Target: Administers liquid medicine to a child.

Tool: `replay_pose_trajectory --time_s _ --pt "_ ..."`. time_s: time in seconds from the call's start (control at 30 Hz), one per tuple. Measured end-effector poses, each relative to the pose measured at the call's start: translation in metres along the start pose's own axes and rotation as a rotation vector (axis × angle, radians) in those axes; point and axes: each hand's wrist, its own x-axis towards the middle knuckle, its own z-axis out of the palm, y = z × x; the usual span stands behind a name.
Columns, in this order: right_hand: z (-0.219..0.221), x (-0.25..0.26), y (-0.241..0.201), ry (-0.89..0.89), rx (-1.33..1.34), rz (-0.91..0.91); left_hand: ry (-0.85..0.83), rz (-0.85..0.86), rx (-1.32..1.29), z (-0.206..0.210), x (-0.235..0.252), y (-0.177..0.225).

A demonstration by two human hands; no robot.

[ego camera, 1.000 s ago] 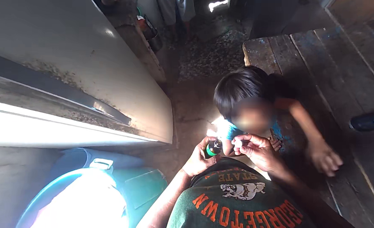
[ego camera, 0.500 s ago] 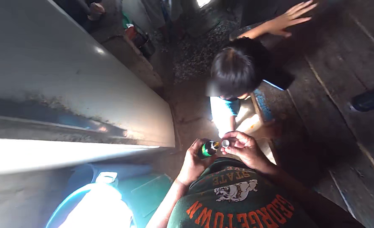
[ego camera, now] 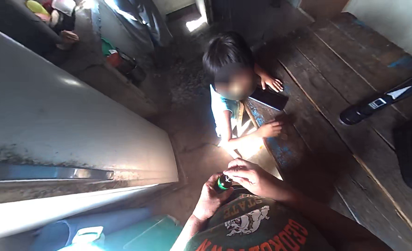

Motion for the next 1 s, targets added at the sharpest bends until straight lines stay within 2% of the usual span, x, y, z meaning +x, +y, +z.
replay_pose_trajectory --time_s 0.13,0.37,0.53,0.6,0.7,0.8,0.87,1.0 --pt "-0.004 0.005 -0.008 -0.103 -0.149 -0.022 -0.014 -0.044 0.024 -0.001 0.004 -0.001" --pt "0.002 0.017 -0.006 -0.139 -0.326 -0.050 -0.004 -0.066 0.061 -0.006 0.002 0.002" --pt "0.006 0.022 0.000 -0.147 -0.513 -0.058 0.032 -0.013 0.080 -0.008 -0.004 0.001" --pt "0.006 0.026 -0.005 -0.168 -0.484 -0.013 0.058 0.005 0.060 -0.008 -0.005 0.000" --pt "-0.003 0.030 -0.017 -0.241 -0.284 0.088 0.114 0.036 -0.009 -0.005 -0.007 -0.002" --pt "-0.004 0.028 -0.008 -0.220 -0.145 -0.085 0.144 0.029 -0.012 -0.003 -0.007 -0.004" --pt "-0.003 0.024 -0.003 -0.187 -0.221 -0.131 0.127 0.009 0.018 -0.001 -0.005 -0.004" --pt "-0.010 0.022 -0.001 -0.254 -0.426 0.082 0.059 -0.017 0.025 0.003 0.000 -0.005"
